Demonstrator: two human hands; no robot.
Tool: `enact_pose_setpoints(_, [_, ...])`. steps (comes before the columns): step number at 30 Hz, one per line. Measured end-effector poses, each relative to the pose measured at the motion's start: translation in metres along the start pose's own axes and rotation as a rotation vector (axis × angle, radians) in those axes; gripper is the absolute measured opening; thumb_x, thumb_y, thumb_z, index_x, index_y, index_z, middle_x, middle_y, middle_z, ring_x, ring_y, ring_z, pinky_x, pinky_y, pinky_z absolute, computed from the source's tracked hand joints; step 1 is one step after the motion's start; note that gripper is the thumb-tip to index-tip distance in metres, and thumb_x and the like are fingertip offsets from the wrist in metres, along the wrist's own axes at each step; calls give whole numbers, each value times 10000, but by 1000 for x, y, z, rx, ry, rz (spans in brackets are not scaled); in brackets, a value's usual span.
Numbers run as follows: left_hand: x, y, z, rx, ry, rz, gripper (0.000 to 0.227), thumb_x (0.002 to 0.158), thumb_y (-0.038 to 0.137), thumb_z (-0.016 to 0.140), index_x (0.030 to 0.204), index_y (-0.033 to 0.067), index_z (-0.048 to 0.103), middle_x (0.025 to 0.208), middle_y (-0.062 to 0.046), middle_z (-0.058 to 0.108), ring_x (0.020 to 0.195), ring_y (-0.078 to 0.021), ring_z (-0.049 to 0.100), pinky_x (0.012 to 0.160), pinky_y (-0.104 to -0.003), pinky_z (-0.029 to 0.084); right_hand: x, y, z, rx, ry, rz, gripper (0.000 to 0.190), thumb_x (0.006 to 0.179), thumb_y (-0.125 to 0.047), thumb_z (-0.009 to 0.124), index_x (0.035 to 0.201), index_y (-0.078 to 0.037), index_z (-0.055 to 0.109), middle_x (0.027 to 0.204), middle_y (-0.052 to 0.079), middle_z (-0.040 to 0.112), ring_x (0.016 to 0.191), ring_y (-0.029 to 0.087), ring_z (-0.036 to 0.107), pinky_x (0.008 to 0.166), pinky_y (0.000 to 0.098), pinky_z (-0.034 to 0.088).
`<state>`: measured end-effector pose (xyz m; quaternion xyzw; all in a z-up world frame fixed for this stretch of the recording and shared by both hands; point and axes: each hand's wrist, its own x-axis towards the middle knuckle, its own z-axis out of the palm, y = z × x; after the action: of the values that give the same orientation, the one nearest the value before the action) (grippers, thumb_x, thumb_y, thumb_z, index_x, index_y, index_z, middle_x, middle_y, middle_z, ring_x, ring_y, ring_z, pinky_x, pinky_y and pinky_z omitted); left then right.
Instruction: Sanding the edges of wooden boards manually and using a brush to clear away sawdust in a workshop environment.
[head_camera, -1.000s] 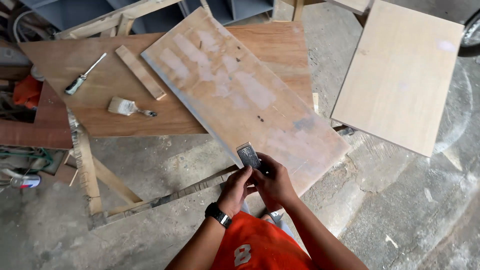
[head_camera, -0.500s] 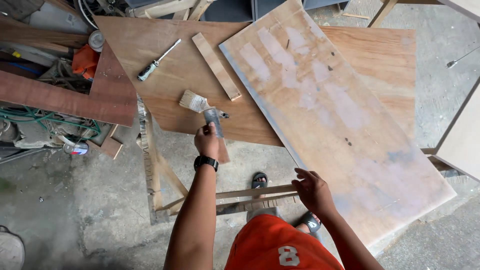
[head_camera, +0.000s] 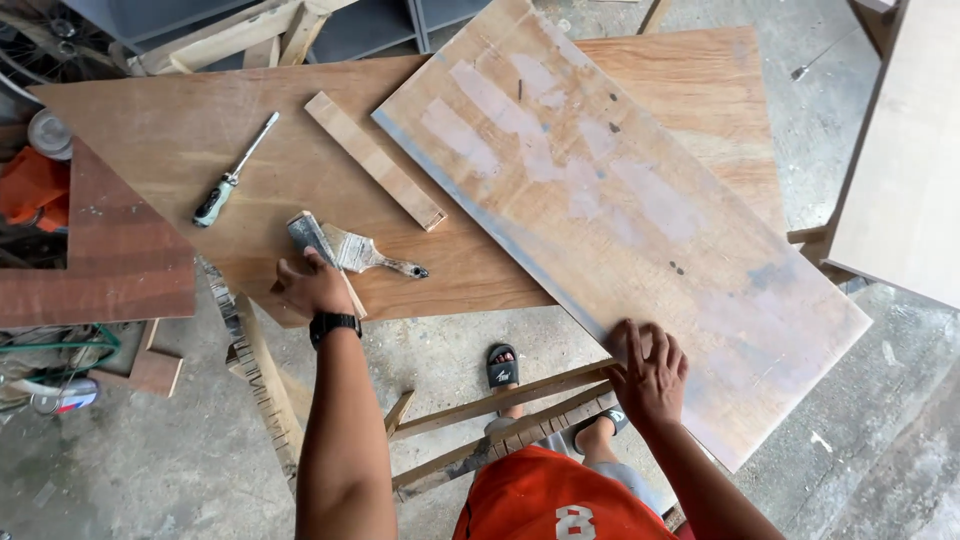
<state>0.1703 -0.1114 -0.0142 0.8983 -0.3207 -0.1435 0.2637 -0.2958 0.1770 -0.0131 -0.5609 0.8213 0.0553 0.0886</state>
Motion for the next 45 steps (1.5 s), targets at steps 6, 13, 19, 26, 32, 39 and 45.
enact_pose_setpoints(6, [-151,3,23,-501,20,423,312,1058,195,748,1345,75,722,1189,-204,710,1127,-401,720,936,-467,609,20,-7,4,-145,65,-80,1128,733,-280,929,1714,-196,379,1567,228,474,1498,456,461,1136,667,530])
enact_pose_setpoints(13, [-314,58,20,-618,-1254,445,495,1095,242,653,1534,30,569,1297,-238,751,1028,-296,792,870,-406,657,10,-2,-133,38,191,-92,810,847,-177,762,1628,-182,547,1511,234,626,1418,481,603,1013,687,593])
enact_pose_setpoints(19, [-371,150,-11,-669,-1547,632,823,1107,153,585,1780,243,121,1620,-326,489,1319,-395,686,1064,-486,606,22,19,-211,99,528,-28,421,1039,-246,726,1460,-238,735,1345,117,791,1210,345,770,910,539,660])
enact_pose_setpoints(26, [-411,226,-27,-685,-1575,800,965,1095,181,606,1780,339,-55,1688,-342,373,1465,-522,517,1120,-594,566,55,50,-273,63,726,-165,431,1052,-168,740,1437,-359,768,1121,83,852,991,309,830,707,434,671])
enact_pose_setpoints(32, [-427,246,-51,-721,-1500,853,876,1085,439,605,1783,313,90,1701,-295,325,1603,-507,348,1194,-649,500,36,62,-314,145,690,-9,449,1054,-248,751,1456,-449,743,1066,41,838,836,343,805,581,469,623])
enact_pose_setpoints(39, [-424,97,11,-455,-1303,10,1129,993,753,627,1772,115,118,1742,-243,236,1672,-366,241,1352,-550,307,-23,81,-342,584,494,371,385,960,-207,818,1263,-444,832,475,4,437,467,152,329,538,343,370])
enact_pose_setpoints(45, [-449,85,-30,-275,-1710,-142,917,921,779,209,1728,366,347,1826,124,356,1676,-65,318,1334,-467,191,-52,89,-337,719,449,468,226,957,-221,851,1168,-286,901,710,-68,670,660,65,443,632,251,371])
